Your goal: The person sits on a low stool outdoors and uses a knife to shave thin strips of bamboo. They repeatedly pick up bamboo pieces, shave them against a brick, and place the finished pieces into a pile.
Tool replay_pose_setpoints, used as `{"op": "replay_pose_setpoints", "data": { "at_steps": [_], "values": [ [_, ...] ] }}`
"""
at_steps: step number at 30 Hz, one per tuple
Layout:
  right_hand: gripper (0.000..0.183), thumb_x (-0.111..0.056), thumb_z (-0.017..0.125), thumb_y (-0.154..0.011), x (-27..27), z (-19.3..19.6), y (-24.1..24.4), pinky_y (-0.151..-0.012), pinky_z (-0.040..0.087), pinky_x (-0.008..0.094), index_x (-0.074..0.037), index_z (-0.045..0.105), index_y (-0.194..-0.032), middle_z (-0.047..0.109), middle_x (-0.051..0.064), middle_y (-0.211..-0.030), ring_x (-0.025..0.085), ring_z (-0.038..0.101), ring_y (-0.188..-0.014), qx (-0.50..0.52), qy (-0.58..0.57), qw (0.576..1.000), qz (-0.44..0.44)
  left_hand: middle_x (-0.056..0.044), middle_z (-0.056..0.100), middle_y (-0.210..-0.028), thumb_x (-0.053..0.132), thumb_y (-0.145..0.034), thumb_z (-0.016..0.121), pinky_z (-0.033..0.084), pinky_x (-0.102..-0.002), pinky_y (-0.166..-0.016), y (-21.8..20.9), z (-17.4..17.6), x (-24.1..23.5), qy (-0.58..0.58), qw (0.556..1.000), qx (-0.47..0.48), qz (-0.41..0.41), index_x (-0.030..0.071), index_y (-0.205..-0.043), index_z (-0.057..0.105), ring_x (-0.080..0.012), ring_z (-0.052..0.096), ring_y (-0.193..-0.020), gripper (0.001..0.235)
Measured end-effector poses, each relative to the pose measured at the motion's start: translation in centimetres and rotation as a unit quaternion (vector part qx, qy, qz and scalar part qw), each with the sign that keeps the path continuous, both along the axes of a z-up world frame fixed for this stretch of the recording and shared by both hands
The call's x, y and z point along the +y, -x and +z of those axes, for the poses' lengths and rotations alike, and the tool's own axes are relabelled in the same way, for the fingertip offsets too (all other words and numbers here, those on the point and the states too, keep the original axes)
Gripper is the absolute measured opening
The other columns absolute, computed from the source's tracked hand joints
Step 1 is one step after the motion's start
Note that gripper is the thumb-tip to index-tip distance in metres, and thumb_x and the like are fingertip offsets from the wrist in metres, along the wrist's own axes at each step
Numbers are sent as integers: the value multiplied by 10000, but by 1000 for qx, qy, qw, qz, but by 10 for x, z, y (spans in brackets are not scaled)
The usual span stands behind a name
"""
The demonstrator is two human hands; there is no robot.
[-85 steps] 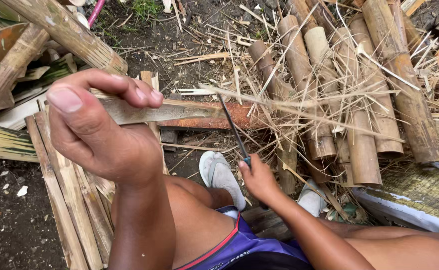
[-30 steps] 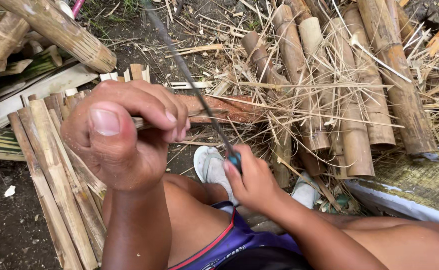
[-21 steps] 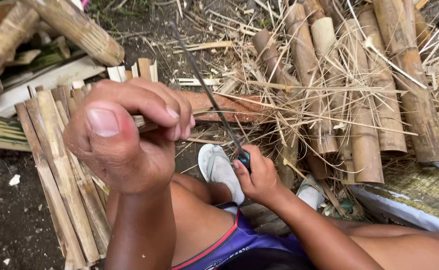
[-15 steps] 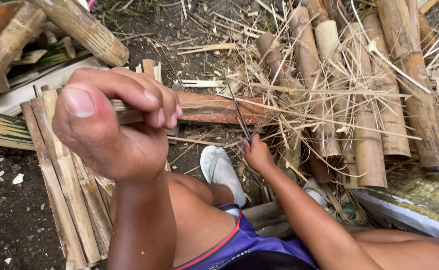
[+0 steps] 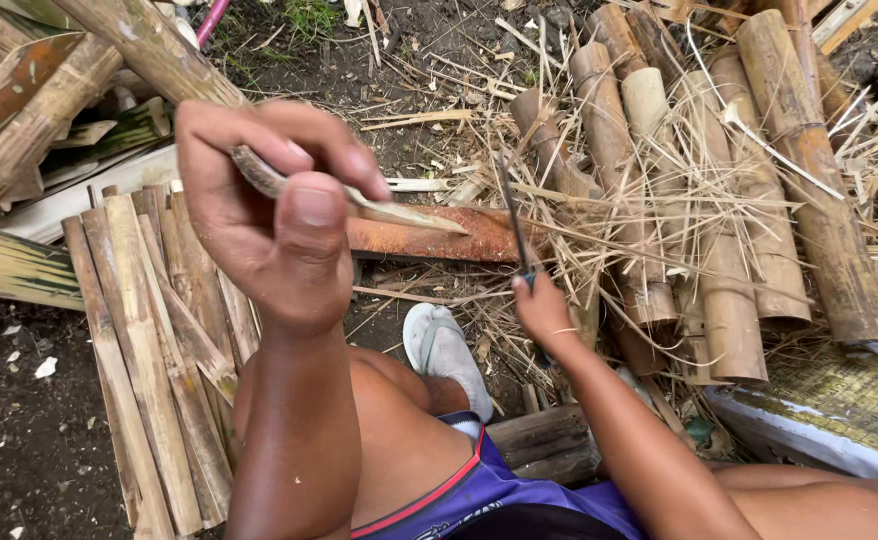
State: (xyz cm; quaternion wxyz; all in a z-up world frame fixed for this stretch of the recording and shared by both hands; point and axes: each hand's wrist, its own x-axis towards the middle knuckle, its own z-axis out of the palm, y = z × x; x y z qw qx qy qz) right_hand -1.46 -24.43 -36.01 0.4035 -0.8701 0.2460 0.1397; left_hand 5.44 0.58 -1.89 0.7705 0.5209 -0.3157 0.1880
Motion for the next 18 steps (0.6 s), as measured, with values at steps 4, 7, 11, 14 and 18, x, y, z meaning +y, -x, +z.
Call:
{"op": "replay_pose_setpoints", "data": {
  "at_steps": [4,7,11,14,18],
  "values": [
    [327,-397,556,-1013,44,111,44,-581,525,418,-72,569,-1036,663,96,-695,257,662,-608,-65,-88,991,74,-100,666,-836,378,-1039,770,595,-245,-638,11,10,-5,-24,998,32,-55,50,-1062,564,-146,689,-722,388],
    [253,-274,564,-993,60,196,75,-537,510,381,-63,577,-1132,613,124,-649,258,653,-535,-228,-131,953,149,-104,674,-865,351,-1047,809,605,-255,-686,23,11,-8,-19,996,54,-69,1,-1049,595,-140,692,-742,411],
    [272,-240,541,-1023,69,196,76,-572,540,415,-29,504,-1190,643,138,-717,306,698,-600,-328,-129,922,162,-96,674,-830,333,-967,836,590,-243,-599,25,12,-15,-21,996,82,-40,12,-985,594,-124,682,-672,403],
    [307,-296,547,-1022,73,91,24,-601,520,517,-20,522,-1156,688,221,-732,452,695,-694,-177,-50,978,97,-105,661,-838,314,-996,837,581,-256,-615,25,10,-15,5,997,74,-25,8,-996,593,-131,675,-686,392],
    [347,-341,572,-1026,39,-36,5,-686,518,554,-2,536,-1091,682,283,-805,502,679,-764,-74,53,991,96,-88,646,-802,324,-1013,817,577,-265,-601,12,6,-9,25,997,65,-36,22,-1021,585,-126,654,-664,380]
  ]
}}
